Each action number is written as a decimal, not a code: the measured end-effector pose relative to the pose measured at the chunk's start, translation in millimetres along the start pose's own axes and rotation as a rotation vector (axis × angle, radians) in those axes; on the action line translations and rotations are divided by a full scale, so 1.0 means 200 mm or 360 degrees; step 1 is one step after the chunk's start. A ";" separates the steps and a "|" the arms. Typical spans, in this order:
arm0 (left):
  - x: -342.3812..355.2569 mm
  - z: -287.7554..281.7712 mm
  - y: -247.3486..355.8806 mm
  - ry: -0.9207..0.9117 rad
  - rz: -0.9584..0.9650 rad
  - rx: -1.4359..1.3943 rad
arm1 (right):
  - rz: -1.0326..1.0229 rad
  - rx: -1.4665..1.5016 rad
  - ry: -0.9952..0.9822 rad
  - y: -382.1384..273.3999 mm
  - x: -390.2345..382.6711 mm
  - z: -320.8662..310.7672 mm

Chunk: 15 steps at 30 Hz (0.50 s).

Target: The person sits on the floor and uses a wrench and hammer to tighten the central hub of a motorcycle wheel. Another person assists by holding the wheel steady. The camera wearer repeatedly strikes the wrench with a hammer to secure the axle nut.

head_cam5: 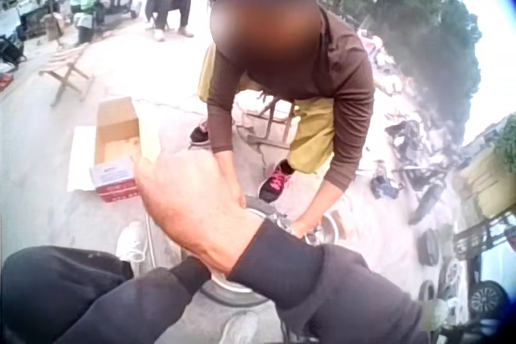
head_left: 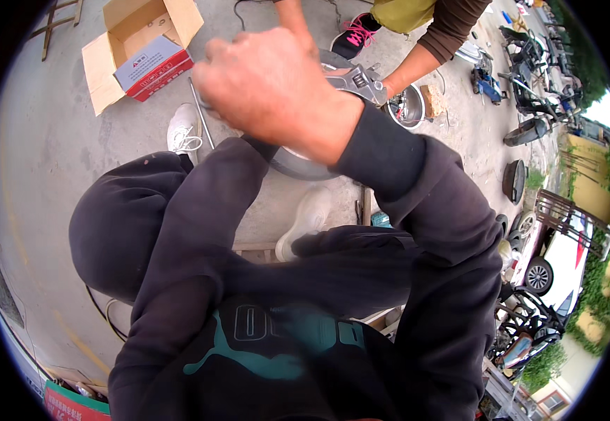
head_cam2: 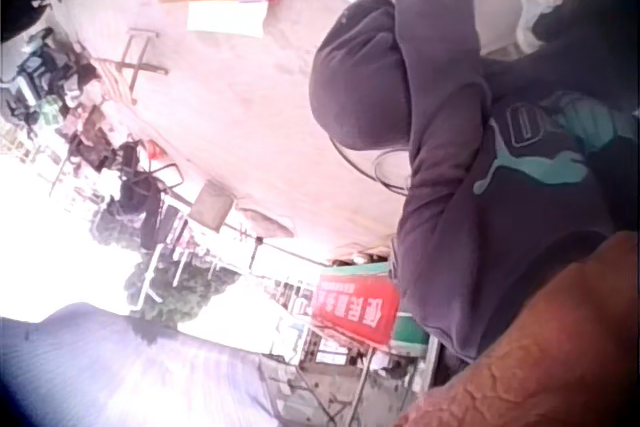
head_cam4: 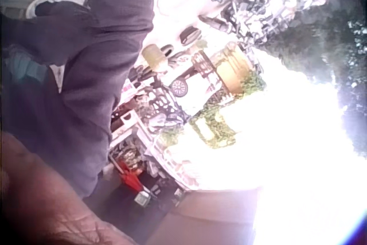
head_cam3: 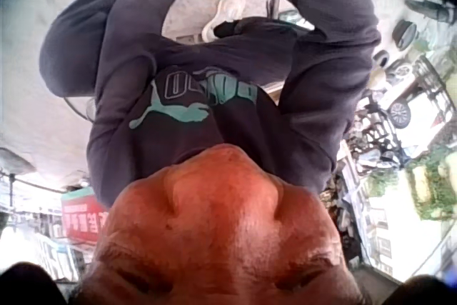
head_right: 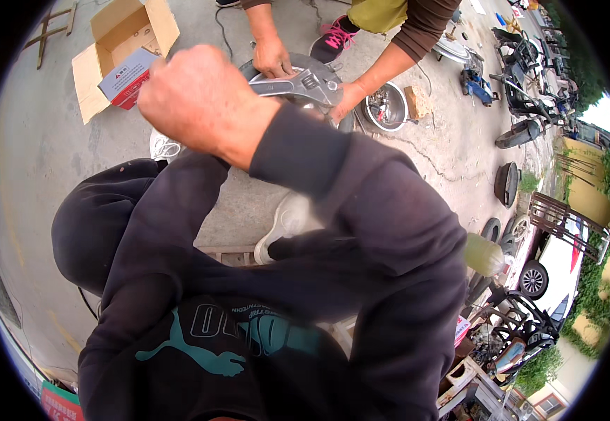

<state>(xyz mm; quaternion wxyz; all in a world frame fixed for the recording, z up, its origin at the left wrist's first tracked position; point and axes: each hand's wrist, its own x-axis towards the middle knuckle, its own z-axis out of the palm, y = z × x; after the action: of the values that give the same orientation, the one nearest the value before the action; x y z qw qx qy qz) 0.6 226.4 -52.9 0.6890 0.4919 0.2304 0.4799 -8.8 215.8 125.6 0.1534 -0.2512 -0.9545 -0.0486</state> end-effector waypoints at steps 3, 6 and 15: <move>0.02 0.11 0.10 -0.0099 -0.0174 0.0724 | 0.0685 -0.0231 -0.0163 0.72 0.16 -0.14; 0.01 0.07 0.07 0.0000 -0.0076 0.0756 | 0.1287 -0.0040 0.0118 1.29 -0.16 -0.10; -0.01 0.06 0.06 0.0075 -0.0046 0.0846 | 0.1416 -0.0114 -0.0288 1.22 -0.96 -0.37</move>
<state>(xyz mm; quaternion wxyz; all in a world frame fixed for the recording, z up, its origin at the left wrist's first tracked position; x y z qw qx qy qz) 3.7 220.7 -38.3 0.5368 0.6409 0.3713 0.4040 290.3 326.6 139.2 0.0666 -0.6452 -0.7610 0.0112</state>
